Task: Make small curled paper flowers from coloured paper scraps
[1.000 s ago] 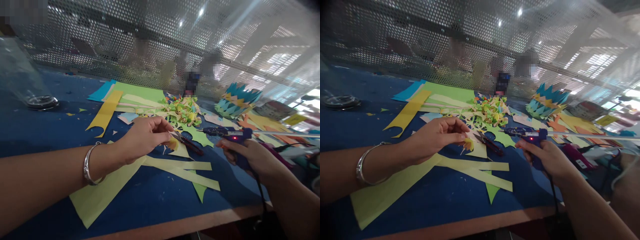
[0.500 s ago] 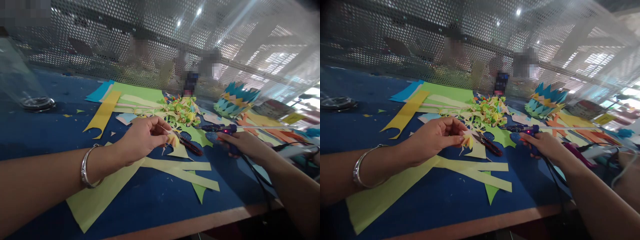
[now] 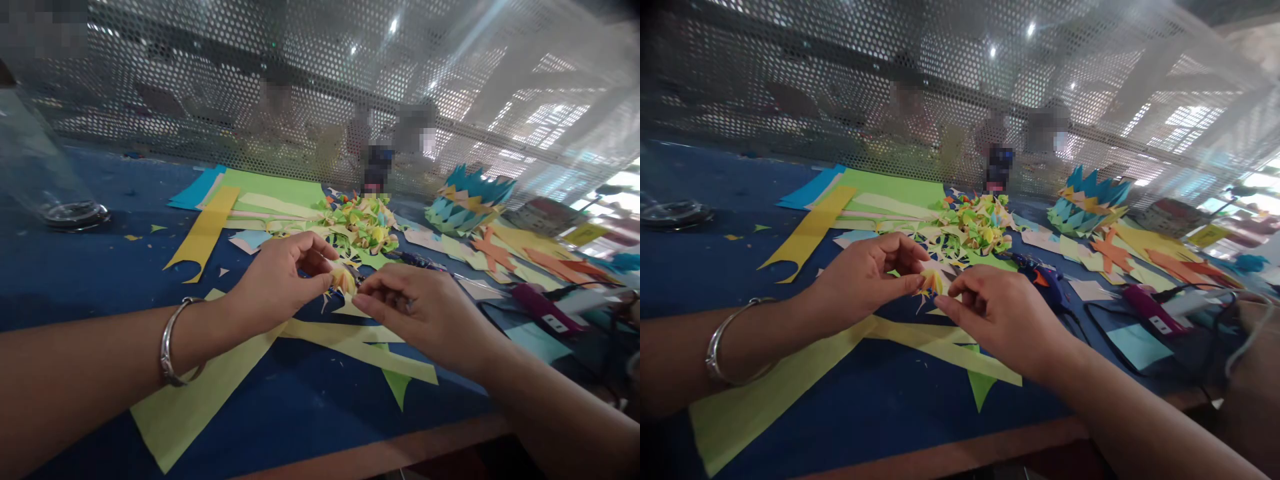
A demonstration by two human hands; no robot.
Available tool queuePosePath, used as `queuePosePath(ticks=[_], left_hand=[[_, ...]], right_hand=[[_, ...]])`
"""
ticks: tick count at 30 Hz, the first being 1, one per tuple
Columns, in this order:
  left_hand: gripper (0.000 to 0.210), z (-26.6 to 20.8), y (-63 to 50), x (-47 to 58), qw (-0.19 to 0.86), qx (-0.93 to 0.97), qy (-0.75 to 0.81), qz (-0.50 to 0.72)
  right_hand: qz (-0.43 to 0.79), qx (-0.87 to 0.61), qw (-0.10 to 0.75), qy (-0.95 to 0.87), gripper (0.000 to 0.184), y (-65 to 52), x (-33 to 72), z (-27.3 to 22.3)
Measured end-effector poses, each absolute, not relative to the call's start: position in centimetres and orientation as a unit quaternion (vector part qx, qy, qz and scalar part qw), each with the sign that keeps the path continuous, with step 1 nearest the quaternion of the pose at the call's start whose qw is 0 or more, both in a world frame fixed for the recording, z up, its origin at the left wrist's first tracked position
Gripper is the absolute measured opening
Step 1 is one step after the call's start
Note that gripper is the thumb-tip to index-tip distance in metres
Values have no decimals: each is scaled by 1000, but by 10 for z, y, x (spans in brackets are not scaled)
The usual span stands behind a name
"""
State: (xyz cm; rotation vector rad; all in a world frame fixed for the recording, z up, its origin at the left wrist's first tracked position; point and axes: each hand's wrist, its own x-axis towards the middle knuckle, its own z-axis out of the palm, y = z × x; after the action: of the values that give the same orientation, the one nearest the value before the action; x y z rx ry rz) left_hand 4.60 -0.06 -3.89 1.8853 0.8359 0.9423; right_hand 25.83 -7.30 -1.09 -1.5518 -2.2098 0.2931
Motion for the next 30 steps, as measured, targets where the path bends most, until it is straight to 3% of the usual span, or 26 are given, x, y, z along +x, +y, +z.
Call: queuePosePath(ticks=[4,9,14,24,30], left_hand=[[22,-36,-3,46,432,751,328,376],[18,-37,-3,49,548,672,321,381],[28,-41,2,51,589,651,309,366],[30,-36,6,50,490,720,347,347],[27,-40,5,48,425,767,356,324]], right_hand=[[91,-525,232,-814,27,-62,245,-15],[99,-504,259,-818,19,-55,250,-20],[120,-504,281,-808,20,-54,254,-26],[290,-518,283,-753,27,-46,258,-37],[302,-520,293,-744,24,-40,257,-41]])
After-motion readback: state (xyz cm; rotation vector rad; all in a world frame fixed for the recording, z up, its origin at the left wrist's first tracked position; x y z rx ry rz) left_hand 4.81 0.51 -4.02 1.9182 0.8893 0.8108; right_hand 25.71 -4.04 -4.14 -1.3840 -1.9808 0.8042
